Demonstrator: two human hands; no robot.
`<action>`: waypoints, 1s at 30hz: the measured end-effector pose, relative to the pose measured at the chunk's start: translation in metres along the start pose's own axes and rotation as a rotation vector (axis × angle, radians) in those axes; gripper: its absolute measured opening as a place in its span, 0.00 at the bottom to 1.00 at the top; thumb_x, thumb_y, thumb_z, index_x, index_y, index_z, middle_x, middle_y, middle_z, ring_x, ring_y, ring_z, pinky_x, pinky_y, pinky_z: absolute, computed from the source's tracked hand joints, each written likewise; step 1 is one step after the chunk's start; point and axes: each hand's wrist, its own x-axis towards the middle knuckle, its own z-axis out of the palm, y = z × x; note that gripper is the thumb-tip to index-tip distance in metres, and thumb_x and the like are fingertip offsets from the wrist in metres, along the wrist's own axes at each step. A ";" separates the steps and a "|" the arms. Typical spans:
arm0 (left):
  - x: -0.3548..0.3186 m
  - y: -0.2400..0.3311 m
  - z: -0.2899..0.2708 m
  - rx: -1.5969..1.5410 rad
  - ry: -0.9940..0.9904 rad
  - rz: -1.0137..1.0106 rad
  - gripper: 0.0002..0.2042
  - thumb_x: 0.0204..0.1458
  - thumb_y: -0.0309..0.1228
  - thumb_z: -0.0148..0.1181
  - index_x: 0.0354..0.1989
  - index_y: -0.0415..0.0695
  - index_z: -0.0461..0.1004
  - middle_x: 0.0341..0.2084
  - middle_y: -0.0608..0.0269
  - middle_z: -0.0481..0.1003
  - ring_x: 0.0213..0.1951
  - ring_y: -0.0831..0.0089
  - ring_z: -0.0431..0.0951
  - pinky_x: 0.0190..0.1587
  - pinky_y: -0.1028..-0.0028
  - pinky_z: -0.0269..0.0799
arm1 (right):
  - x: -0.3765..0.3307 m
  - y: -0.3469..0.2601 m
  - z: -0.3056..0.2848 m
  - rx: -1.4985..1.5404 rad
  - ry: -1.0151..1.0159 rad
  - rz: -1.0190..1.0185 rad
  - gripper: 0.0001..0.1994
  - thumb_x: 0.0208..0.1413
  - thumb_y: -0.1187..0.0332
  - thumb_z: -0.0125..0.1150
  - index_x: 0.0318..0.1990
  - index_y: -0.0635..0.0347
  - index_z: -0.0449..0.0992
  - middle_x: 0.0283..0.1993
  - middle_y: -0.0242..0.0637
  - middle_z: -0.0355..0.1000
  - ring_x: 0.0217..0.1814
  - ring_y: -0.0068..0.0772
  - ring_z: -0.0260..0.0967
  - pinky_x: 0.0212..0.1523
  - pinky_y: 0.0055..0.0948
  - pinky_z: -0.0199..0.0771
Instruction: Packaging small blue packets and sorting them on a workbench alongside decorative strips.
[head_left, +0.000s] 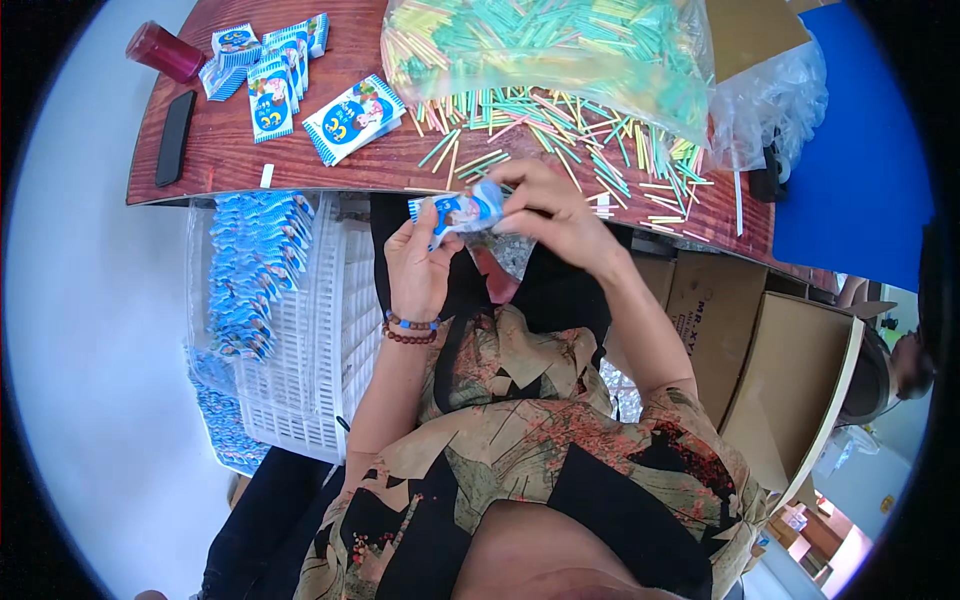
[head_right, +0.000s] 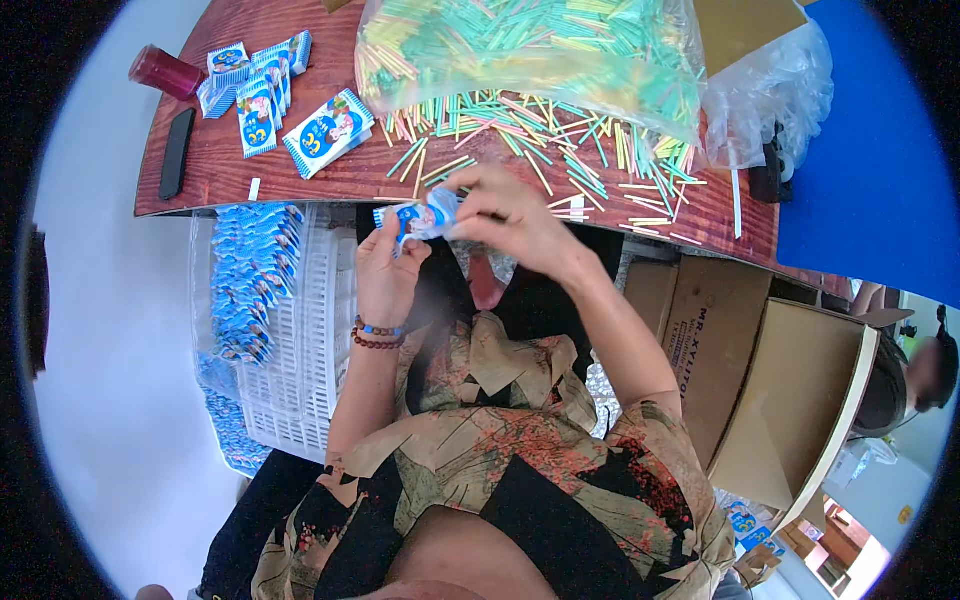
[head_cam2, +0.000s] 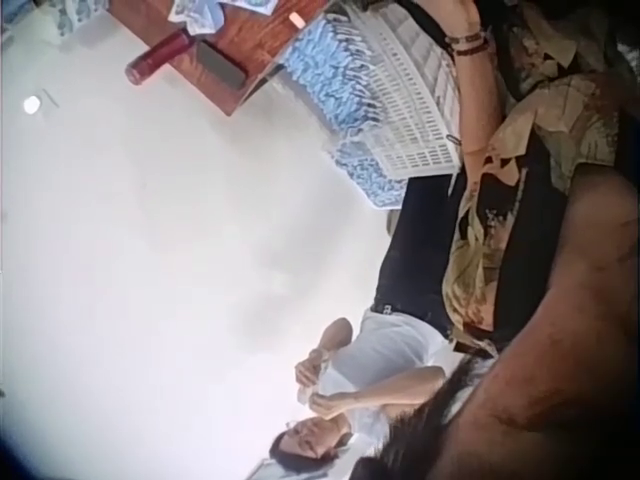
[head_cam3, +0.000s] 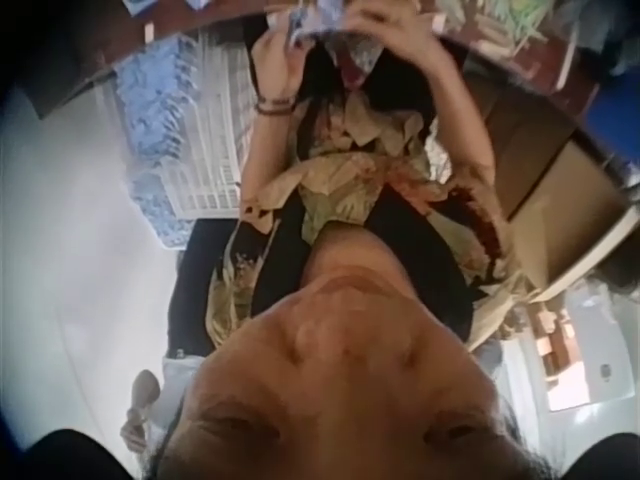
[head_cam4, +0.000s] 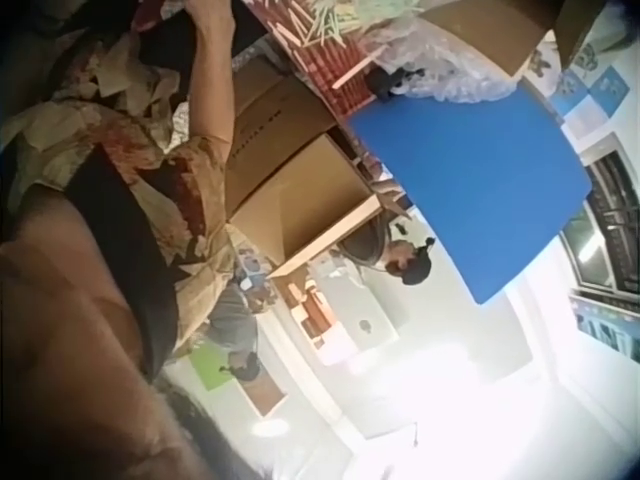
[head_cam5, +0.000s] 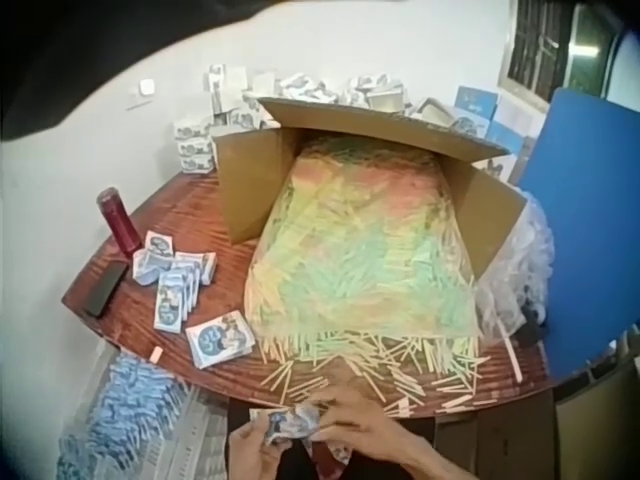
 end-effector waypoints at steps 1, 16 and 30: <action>0.001 0.001 -0.003 -0.003 -0.006 -0.002 0.09 0.59 0.32 0.55 0.36 0.39 0.76 0.33 0.63 0.77 0.30 0.80 0.74 0.31 0.78 0.69 | 0.001 0.004 -0.012 -0.014 0.062 0.039 0.07 0.48 0.71 0.65 0.34 0.63 0.76 0.48 0.38 0.70 0.54 0.38 0.66 0.53 0.34 0.64; 0.003 -0.002 -0.010 -0.034 0.040 -0.007 0.09 0.59 0.30 0.55 0.36 0.37 0.76 0.33 0.63 0.77 0.30 0.80 0.71 0.30 0.79 0.67 | 0.060 0.039 -0.066 -1.332 0.137 0.056 0.18 0.47 0.62 0.60 0.43 0.63 0.73 0.39 0.50 0.72 0.44 0.51 0.69 0.46 0.48 0.65; 0.002 -0.004 -0.009 -0.004 0.042 -0.030 0.09 0.58 0.31 0.56 0.37 0.37 0.75 0.33 0.63 0.77 0.30 0.80 0.72 0.31 0.79 0.68 | 0.063 0.043 -0.070 -1.330 0.126 0.018 0.17 0.44 0.66 0.59 0.43 0.63 0.70 0.41 0.49 0.70 0.45 0.49 0.67 0.46 0.47 0.62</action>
